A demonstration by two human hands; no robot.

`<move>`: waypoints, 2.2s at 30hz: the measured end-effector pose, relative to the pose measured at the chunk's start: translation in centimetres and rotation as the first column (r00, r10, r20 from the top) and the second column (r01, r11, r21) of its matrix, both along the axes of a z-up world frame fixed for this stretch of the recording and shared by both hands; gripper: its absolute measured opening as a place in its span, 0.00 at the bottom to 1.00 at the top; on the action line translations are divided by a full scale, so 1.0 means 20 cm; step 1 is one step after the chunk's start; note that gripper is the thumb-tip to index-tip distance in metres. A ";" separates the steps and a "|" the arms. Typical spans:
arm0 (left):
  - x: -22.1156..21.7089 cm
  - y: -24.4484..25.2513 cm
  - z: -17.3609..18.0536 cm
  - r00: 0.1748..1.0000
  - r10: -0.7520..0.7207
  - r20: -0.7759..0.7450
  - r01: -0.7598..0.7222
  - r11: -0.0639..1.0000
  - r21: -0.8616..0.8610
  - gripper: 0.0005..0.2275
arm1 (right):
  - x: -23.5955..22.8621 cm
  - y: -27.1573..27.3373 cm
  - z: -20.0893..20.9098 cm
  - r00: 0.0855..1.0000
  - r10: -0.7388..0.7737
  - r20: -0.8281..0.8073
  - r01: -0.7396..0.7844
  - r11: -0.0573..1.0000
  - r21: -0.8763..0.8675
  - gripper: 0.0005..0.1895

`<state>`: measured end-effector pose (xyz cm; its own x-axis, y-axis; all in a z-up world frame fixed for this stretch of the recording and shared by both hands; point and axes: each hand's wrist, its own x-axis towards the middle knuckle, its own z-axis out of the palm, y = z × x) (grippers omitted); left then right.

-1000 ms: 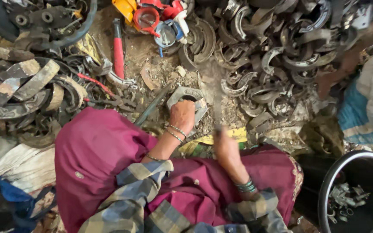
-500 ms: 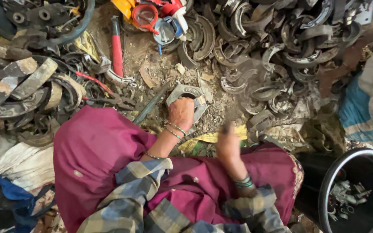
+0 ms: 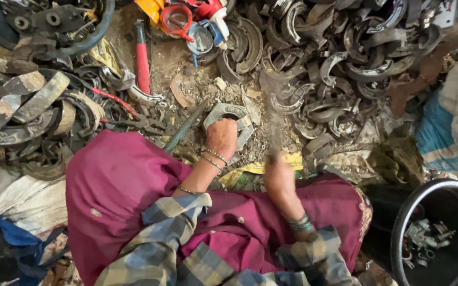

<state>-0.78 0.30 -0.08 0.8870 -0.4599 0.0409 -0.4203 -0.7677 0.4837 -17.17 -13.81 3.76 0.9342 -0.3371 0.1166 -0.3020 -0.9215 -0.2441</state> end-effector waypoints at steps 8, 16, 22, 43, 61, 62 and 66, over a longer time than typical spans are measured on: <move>0.06 0.02 0.01 0.998 -0.043 0.035 0.044 0.998 -0.042 0.08 | -0.08 -0.15 -0.32 0.997 -0.052 -0.061 0.062 0.985 0.160 0.18; 0.15 0.15 -0.03 0.996 -0.092 -0.012 0.092 0.989 0.113 0.03 | -0.07 -0.15 -0.46 0.983 0.088 -0.160 -0.034 0.949 0.313 0.19; 0.22 0.21 0.16 0.930 -0.210 -0.300 0.181 0.976 -0.121 0.26 | -0.09 -0.16 -0.51 0.987 0.090 -0.132 -0.044 0.948 0.314 0.19; 0.21 -0.06 -0.09 0.927 0.236 -0.290 -0.305 0.927 -0.220 0.39 | -0.07 -0.13 -0.40 0.992 0.059 -0.114 -0.006 0.908 0.419 0.17; 0.30 0.02 -0.24 0.951 -0.047 -0.305 -0.035 0.966 -0.257 0.35 | -0.04 -0.07 -0.09 0.994 0.010 -0.112 0.027 0.945 0.326 0.10; 0.31 0.00 -0.23 0.971 -0.084 -0.222 0.007 0.945 -0.327 0.34 | -0.03 -0.08 -0.09 0.999 -0.013 -0.051 0.030 0.939 0.344 0.12; 0.28 0.02 -0.25 0.969 -0.073 -0.236 -0.020 0.928 -0.372 0.33 | -0.07 -0.07 -0.03 0.978 -0.109 0.177 0.030 0.916 0.400 0.19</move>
